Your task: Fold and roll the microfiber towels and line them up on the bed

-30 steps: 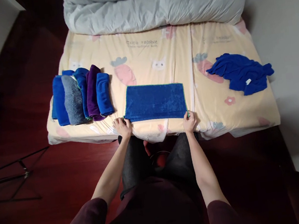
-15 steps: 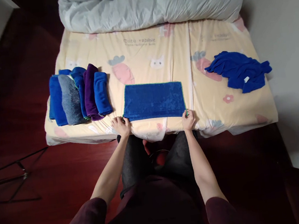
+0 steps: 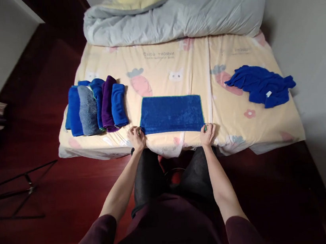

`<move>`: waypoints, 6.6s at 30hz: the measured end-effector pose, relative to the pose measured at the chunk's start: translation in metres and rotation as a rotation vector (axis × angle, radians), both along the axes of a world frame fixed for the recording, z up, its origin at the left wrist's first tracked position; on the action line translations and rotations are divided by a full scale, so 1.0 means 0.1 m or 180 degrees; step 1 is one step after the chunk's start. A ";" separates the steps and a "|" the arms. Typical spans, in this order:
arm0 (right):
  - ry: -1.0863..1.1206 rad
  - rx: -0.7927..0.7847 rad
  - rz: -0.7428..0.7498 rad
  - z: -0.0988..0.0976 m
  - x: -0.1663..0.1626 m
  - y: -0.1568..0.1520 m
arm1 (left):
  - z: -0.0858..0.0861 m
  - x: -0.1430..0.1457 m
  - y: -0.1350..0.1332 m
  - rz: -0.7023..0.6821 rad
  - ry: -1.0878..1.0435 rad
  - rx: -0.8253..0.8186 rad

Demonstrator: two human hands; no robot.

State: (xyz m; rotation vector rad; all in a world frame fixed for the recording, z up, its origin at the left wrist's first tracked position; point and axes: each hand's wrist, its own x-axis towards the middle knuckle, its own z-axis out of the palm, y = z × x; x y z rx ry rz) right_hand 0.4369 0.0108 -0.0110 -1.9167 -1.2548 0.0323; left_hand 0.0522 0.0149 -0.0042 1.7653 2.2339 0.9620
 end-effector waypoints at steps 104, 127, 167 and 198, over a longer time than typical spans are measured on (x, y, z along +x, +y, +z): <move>0.0163 -0.0376 -0.0025 -0.09 0.05 0.03 | -0.22 -0.17 0.18 -0.0030 -0.0342 0.0300; -0.0101 -0.1623 0.0109 0.32 0.17 0.31 | 0.25 -0.18 0.42 -0.0299 0.0413 -0.0660; -0.1608 -0.2233 0.2278 0.64 0.10 -0.03 | 0.32 -0.22 0.11 -0.2600 0.1466 -0.1003; 0.1765 -0.0360 0.1435 0.00 0.38 -0.03 | -0.17 -0.34 0.05 -0.0885 -0.2214 -0.0160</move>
